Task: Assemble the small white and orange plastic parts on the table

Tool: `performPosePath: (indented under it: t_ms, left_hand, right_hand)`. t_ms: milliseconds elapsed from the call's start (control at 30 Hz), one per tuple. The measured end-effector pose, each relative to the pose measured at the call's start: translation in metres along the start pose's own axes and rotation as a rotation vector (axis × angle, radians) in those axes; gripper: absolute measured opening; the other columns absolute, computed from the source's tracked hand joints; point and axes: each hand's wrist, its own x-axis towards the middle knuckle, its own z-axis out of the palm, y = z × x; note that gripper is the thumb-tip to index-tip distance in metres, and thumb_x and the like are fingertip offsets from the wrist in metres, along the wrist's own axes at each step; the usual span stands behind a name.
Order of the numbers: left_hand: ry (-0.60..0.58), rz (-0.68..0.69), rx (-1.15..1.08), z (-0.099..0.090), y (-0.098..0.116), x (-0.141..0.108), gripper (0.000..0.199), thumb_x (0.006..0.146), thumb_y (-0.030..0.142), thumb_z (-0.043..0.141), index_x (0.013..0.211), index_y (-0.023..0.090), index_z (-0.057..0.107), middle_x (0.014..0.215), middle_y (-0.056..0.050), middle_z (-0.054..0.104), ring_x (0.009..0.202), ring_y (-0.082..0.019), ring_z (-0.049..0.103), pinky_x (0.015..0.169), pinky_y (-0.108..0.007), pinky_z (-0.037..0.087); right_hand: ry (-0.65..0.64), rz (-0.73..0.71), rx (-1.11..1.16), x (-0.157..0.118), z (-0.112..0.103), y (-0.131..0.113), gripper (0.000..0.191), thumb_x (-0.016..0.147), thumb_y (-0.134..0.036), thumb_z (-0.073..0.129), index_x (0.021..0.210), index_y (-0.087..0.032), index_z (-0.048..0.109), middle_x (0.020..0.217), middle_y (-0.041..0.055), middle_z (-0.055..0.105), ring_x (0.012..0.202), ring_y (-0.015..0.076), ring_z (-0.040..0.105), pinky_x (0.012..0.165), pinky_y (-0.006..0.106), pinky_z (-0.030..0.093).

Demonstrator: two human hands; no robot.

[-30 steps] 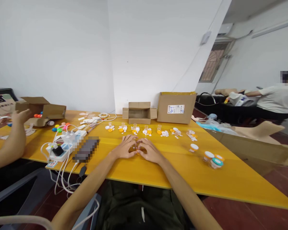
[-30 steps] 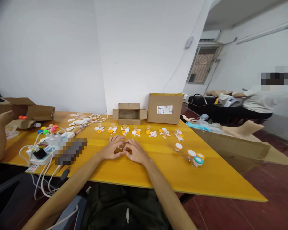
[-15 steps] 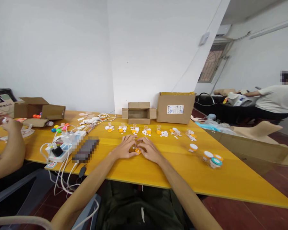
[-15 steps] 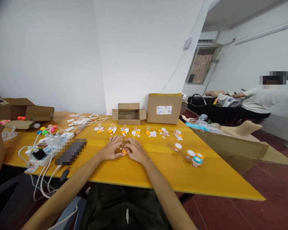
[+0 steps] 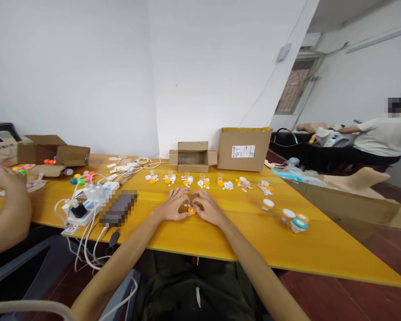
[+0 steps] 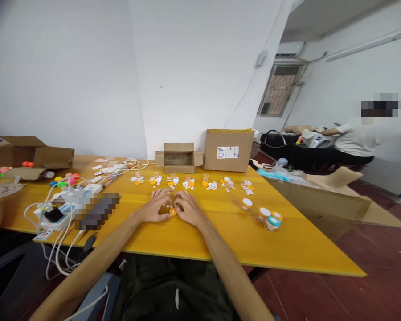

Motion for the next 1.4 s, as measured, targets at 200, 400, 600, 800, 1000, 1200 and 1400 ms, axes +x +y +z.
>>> performPosePath:
  t_ms: [200, 400, 600, 800, 1000, 1200, 1400]
  left_hand:
    - [0.038, -0.005, 0.003, 0.003, 0.002, 0.002, 0.035, 0.086, 0.054, 0.068, 0.099, 0.022, 0.062, 0.144, -0.012, 0.050, 0.133, -0.032, 0.042, 0.109, -0.052, 0.035]
    - [0.028, -0.001, -0.002, 0.004, 0.007, 0.003, 0.021, 0.089, 0.043, 0.065, 0.091, 0.023, 0.064, 0.146, -0.011, 0.050, 0.134, -0.032, 0.041, 0.109, -0.052, 0.035]
    - [0.018, -0.003, -0.010, 0.001, 0.007, 0.002, 0.014, 0.085, 0.034, 0.066, 0.095, 0.025, 0.066, 0.146, -0.009, 0.050, 0.132, -0.033, 0.043, 0.108, -0.053, 0.036]
    - [0.020, 0.016, 0.009, -0.006, 0.000, -0.002, 0.014, 0.082, 0.032, 0.066, 0.093, 0.024, 0.066, 0.142, -0.009, 0.051, 0.128, -0.032, 0.045, 0.106, -0.051, 0.038]
    - [0.000, -0.010, 0.020, -0.009, -0.002, -0.004, 0.017, 0.080, 0.029, 0.066, 0.097, 0.025, 0.067, 0.145, -0.008, 0.049, 0.130, -0.033, 0.044, 0.107, -0.051, 0.037]
    - [-0.011, -0.014, 0.008, -0.006, -0.003, -0.003, 0.021, 0.079, 0.028, 0.067, 0.099, 0.026, 0.067, 0.147, -0.008, 0.047, 0.132, -0.034, 0.042, 0.108, -0.052, 0.036]
    - [-0.021, -0.014, 0.005, -0.007, -0.001, -0.002, 0.021, 0.080, 0.031, 0.066, 0.101, 0.026, 0.066, 0.146, -0.009, 0.048, 0.131, -0.033, 0.043, 0.108, -0.053, 0.037]
  right_hand:
    - [0.012, -0.001, 0.000, 0.001, 0.000, -0.001, 0.025, 0.081, -0.003, 0.056, 0.085, -0.025, 0.068, 0.117, 0.0067, 0.062, 0.109, 0.0238, 0.059, 0.095, 0.042, 0.050]
    - [-0.003, 0.015, 0.018, 0.000, 0.000, 0.002, 0.025, 0.080, -0.003, 0.055, 0.084, -0.024, 0.068, 0.115, 0.0069, 0.063, 0.107, 0.0237, 0.059, 0.094, 0.042, 0.051]
    - [0.001, 0.015, 0.010, 0.000, 0.001, 0.002, 0.027, 0.080, -0.003, 0.054, 0.086, -0.025, 0.068, 0.116, 0.0063, 0.063, 0.107, 0.0238, 0.060, 0.095, 0.043, 0.050]
    - [-0.005, 0.006, 0.007, -0.001, 0.000, 0.000, 0.031, 0.080, -0.002, 0.054, 0.093, -0.026, 0.070, 0.119, 0.0067, 0.063, 0.110, 0.0239, 0.060, 0.096, 0.043, 0.050]
    - [-0.031, -0.017, -0.026, -0.001, -0.002, -0.004, 0.029, 0.083, -0.006, 0.057, 0.092, -0.027, 0.074, 0.118, 0.0062, 0.062, 0.111, 0.0242, 0.058, 0.098, 0.043, 0.050]
    - [-0.035, -0.027, -0.033, -0.001, -0.006, -0.006, 0.028, 0.084, -0.007, 0.057, 0.088, -0.027, 0.076, 0.117, 0.0061, 0.064, 0.110, 0.0247, 0.059, 0.099, 0.045, 0.050]
    - [-0.011, -0.001, -0.041, -0.002, -0.007, -0.003, 0.027, 0.081, -0.006, 0.057, 0.088, -0.027, 0.073, 0.118, 0.0064, 0.064, 0.111, 0.0250, 0.059, 0.099, 0.045, 0.050]
